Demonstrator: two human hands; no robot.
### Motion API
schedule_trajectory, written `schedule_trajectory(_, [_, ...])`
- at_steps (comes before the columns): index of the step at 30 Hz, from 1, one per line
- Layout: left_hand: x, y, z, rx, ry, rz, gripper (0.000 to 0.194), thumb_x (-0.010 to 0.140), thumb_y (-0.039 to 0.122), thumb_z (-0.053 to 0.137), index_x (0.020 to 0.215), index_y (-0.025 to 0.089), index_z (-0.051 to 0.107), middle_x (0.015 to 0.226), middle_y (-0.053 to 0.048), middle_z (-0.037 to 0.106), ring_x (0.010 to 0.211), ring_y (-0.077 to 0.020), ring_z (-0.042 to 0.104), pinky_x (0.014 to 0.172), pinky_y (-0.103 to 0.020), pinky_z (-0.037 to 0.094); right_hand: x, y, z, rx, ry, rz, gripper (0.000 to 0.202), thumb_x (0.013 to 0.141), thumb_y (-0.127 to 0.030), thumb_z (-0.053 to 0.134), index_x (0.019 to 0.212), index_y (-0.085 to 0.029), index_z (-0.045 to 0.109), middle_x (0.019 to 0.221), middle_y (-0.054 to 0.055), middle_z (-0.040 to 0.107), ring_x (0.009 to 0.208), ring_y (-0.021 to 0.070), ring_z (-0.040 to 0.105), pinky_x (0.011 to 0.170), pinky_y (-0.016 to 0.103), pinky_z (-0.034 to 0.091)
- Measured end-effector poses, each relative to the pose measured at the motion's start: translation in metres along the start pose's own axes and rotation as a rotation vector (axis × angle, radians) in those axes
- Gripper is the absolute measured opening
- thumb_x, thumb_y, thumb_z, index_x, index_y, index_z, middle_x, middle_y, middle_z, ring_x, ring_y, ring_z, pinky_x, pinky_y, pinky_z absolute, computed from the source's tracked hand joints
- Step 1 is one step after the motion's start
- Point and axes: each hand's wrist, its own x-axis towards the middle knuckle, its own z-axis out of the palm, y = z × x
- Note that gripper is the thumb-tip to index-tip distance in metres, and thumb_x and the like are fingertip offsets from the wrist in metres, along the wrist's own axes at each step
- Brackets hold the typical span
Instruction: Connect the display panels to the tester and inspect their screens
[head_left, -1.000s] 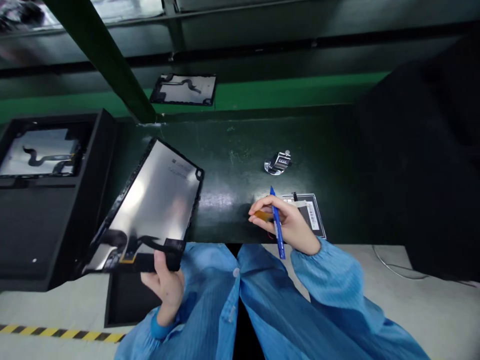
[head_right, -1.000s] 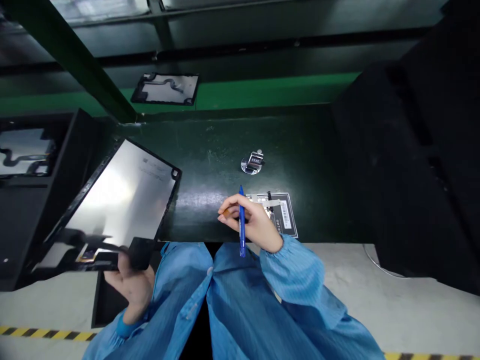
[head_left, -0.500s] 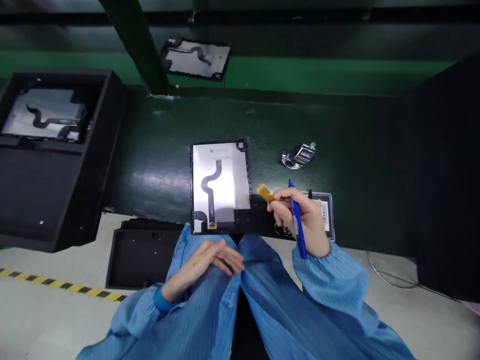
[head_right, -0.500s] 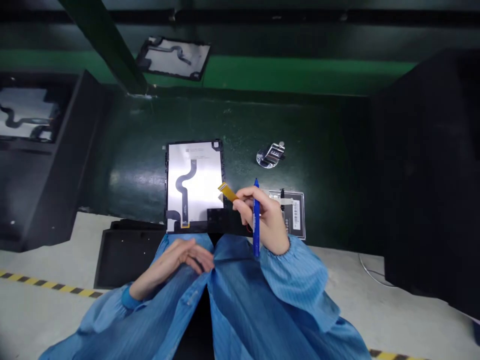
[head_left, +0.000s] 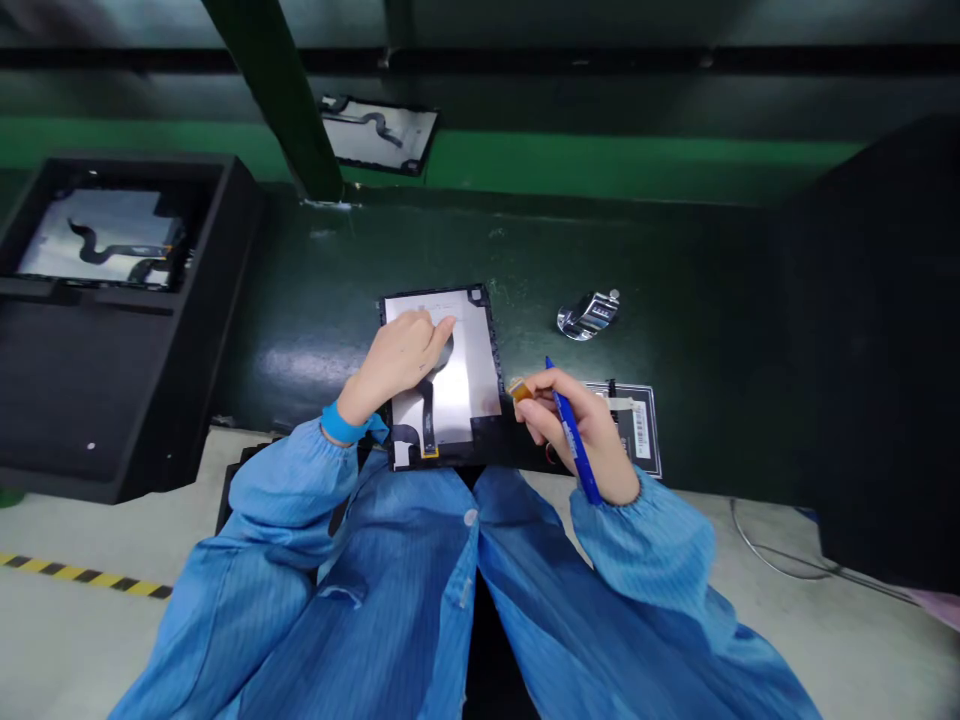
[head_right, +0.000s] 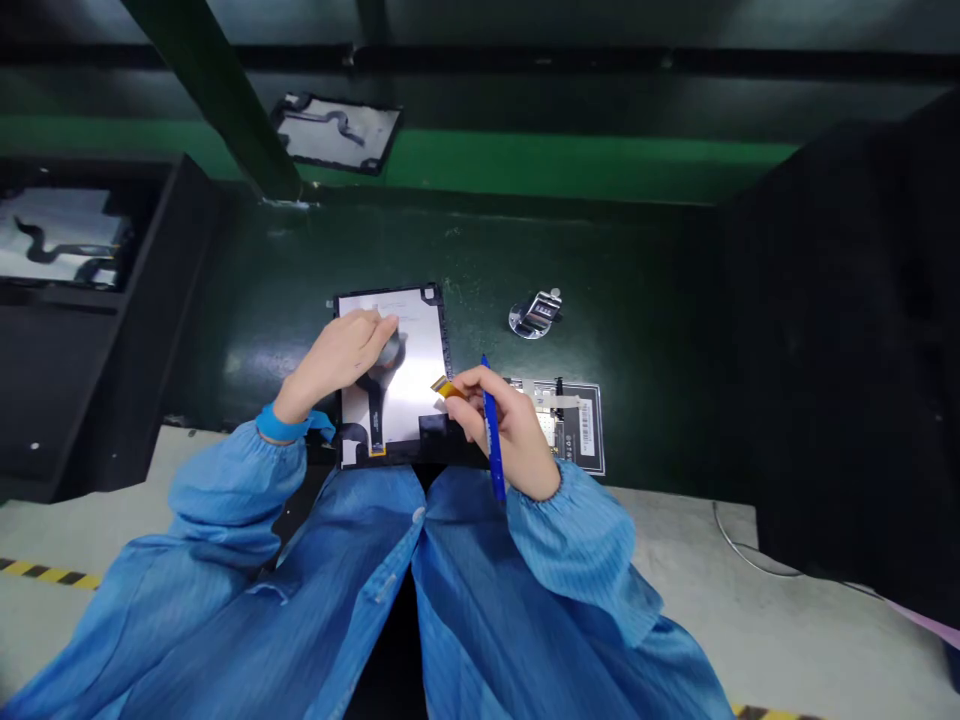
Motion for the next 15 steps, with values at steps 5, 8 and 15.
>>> schedule_trajectory(5, [-0.032, 0.009, -0.007, -1.001, -0.585, 0.022, 0.078, 0.095, 0.071, 0.010, 0.052, 0.023, 0.054, 0.057, -0.008, 0.060, 0.058, -0.0199, 0.057, 0.069, -0.038, 0.047, -0.001, -0.006, 0.003, 0.012, -0.014, 0.022, 0.030, 0.094, -0.049, 0.066, 0.095, -0.020, 0.059, 0.071, -0.002, 0.058, 0.051, 0.0084, 0.047, 0.049, 0.023, 0.037])
schedule_trajectory(8, [-0.053, 0.019, -0.005, -1.339, -0.529, -0.083, 0.057, 0.090, 0.069, 0.040, 0.056, 0.025, 0.052, 0.041, 0.001, 0.039, 0.039, -0.0145, 0.035, 0.049, -0.035, 0.031, -0.002, -0.012, 0.007, 0.009, -0.038, 0.007, 0.026, 0.096, -0.045, 0.064, 0.095, -0.020, 0.059, 0.073, -0.002, 0.058, 0.051, 0.0078, 0.047, 0.050, 0.023, 0.036])
schedule_trajectory(15, [-0.079, 0.040, -0.001, -1.535, -0.228, -0.155, 0.053, 0.092, 0.066, 0.040, 0.070, 0.024, 0.063, 0.045, 0.006, 0.023, 0.044, -0.0129, 0.019, 0.051, -0.033, 0.021, -0.002, -0.019, 0.010, -0.091, -0.038, -0.108, 0.015, 0.097, -0.034, 0.063, 0.092, -0.019, 0.062, 0.072, -0.002, 0.059, 0.060, 0.0097, 0.050, 0.059, 0.024, 0.039])
